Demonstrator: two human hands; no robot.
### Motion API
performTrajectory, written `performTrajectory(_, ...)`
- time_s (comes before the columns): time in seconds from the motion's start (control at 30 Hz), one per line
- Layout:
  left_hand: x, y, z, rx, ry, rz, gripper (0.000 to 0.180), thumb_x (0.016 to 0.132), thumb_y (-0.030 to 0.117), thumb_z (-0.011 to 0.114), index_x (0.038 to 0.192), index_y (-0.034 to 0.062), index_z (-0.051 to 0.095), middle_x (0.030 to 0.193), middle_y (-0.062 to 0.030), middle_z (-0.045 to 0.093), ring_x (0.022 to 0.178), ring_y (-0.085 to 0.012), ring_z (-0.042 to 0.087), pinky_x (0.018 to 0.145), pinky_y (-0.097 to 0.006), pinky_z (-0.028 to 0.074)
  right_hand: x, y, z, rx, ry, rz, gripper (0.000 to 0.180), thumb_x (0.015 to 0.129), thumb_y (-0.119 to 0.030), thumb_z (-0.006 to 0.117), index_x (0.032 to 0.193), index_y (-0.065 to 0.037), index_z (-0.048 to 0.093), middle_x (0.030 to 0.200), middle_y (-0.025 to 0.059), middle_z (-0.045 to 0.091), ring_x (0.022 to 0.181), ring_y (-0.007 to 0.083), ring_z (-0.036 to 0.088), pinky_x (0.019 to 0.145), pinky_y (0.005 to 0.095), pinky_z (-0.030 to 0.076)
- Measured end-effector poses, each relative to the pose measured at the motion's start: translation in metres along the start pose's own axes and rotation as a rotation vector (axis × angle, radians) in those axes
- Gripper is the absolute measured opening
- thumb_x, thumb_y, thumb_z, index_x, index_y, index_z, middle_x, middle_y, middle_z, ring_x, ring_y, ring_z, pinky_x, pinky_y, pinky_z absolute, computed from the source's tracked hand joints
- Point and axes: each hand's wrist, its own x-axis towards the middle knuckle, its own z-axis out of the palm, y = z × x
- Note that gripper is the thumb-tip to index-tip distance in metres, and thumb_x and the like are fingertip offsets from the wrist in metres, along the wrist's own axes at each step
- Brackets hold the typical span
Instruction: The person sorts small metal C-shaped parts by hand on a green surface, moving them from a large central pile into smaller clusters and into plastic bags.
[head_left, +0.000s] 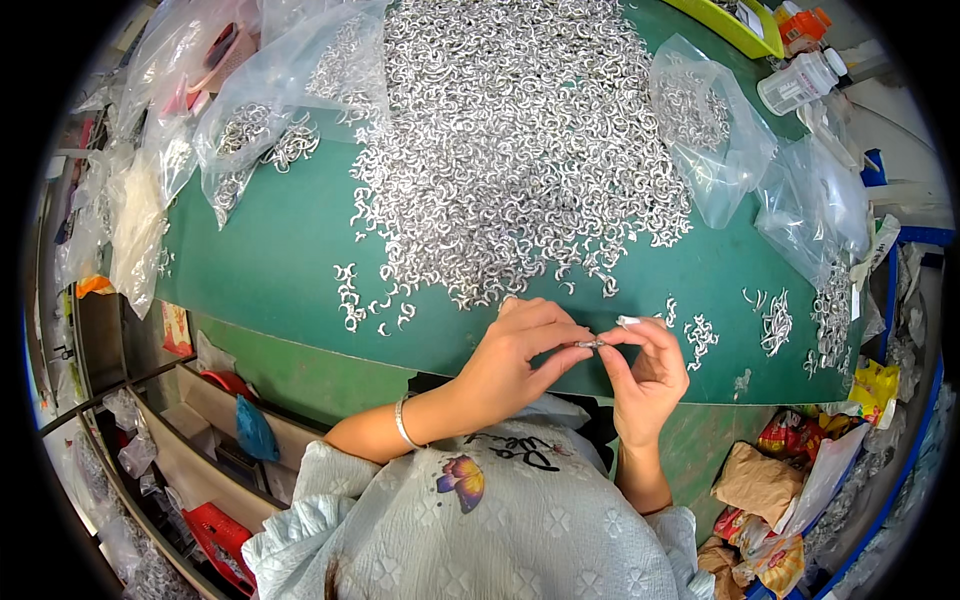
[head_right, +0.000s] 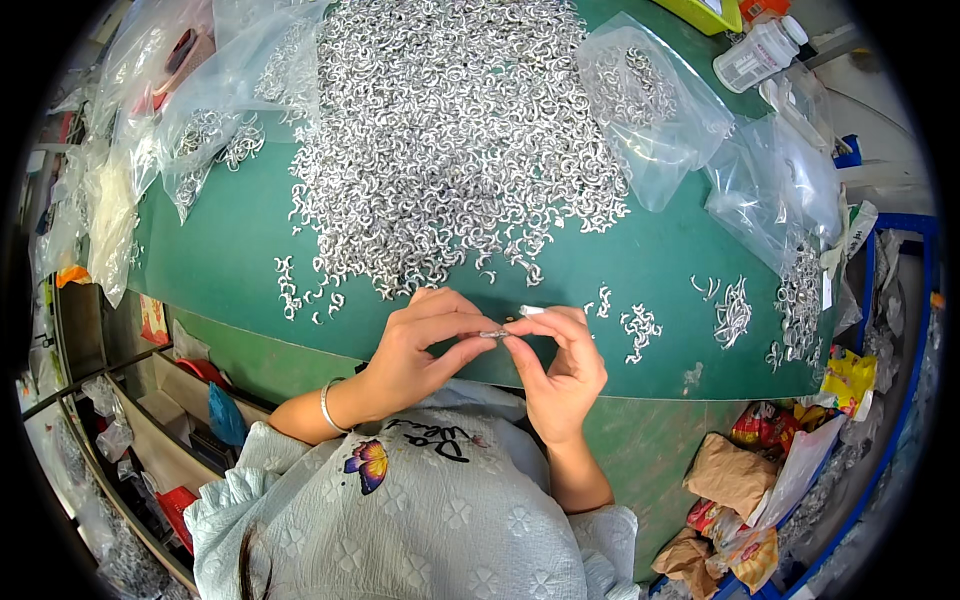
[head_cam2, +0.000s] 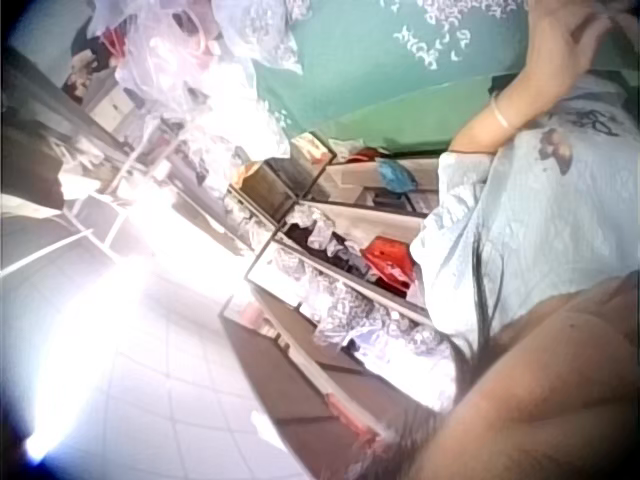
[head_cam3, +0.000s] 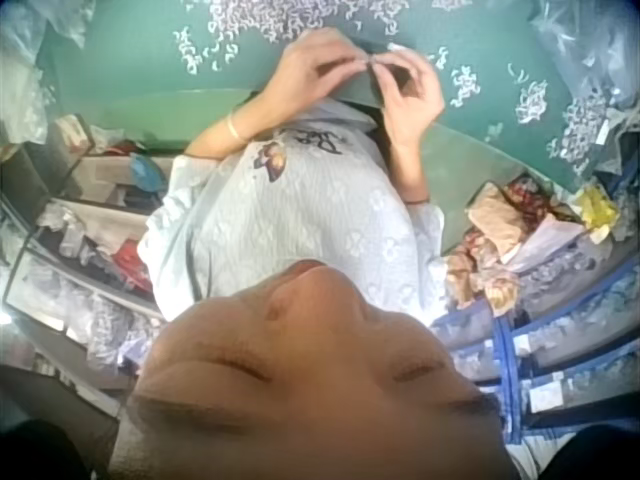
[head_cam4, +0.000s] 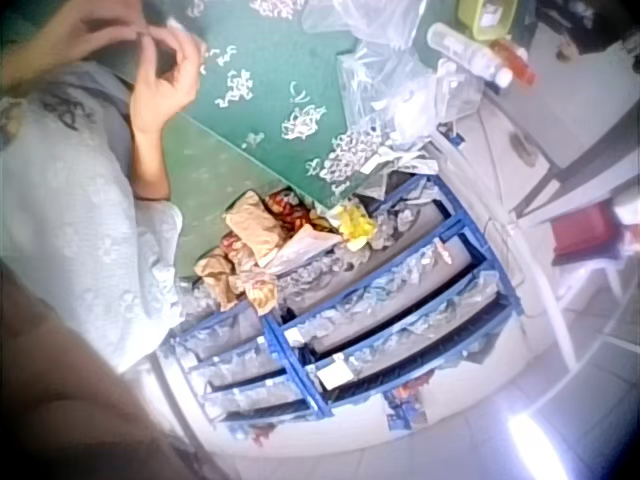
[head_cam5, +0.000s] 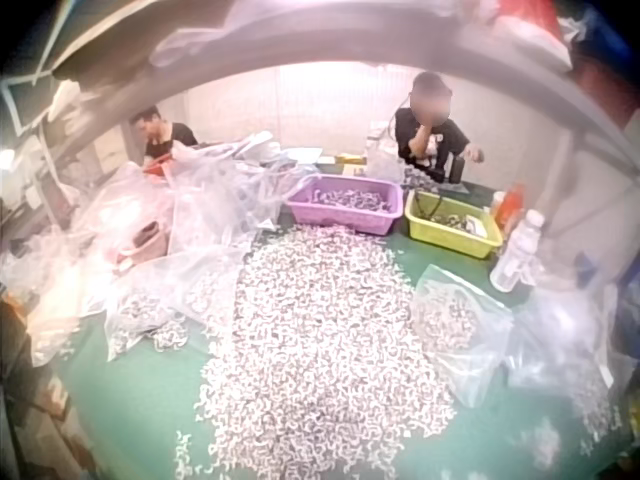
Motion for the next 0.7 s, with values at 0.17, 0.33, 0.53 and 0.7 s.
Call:
performTrajectory(0.17,-0.001,0.011,-0.005,0.089,0.036,0.114,0.018,0.078,0.005,0.074,0.097,0.0064,0.071,0.085,-0.0026,0.062,0.076,-0.0194,0.056,0.074,-0.034,0.038,-0.002,-0.003,-0.001,-0.017,0.008,-0.104,0.036,0.073,0.012,0.075,0.105,0.0,0.061,0.086,0.009,0.071,0.085,0.0199,0.055,0.078,0.0314,0.046)
performTrajectory(0.33,-0.002,0.015,-0.008,0.201,0.072,0.198,0.023,0.075,0.003,0.075,0.097,0.0068,0.071,0.086,-0.0025,0.062,0.075,-0.0185,0.056,0.073,-0.033,0.039,0.005,-0.02,-0.004,-0.392,-0.023,-0.37,0.034,0.07,0.012,0.076,0.099,-0.001,0.063,0.083,0.0084,0.07,0.078,0.0214,0.055,0.069,0.0314,0.046)
performTrajectory(0.53,0.0,0.017,-0.013,-0.048,0.055,0.053,0.018,0.079,-0.001,0.072,0.096,0.004,0.073,0.083,-0.0059,0.065,0.072,-0.0169,0.058,0.066,-0.028,0.042,0.003,-0.019,-0.002,-0.218,0.044,-0.236,0.03,0.07,0.014,0.075,0.095,-0.001,0.065,0.084,0.0084,0.069,0.078,0.0205,0.057,0.068,0.0303,0.046)
performTrajectory(0.7,-0.005,0.009,-0.016,-0.252,-0.022,-0.186,0.013,0.088,0.0,0.065,0.099,-0.0003,0.071,0.084,-0.0074,0.065,0.074,-0.0124,0.058,0.066,-0.025,0.046,0.0,-0.006,0.001,-0.167,0.041,-0.082,0.03,0.073,0.014,0.073,0.098,0.0,0.063,0.086,0.0093,0.068,0.08,0.0199,0.059,0.073,0.0292,0.048)
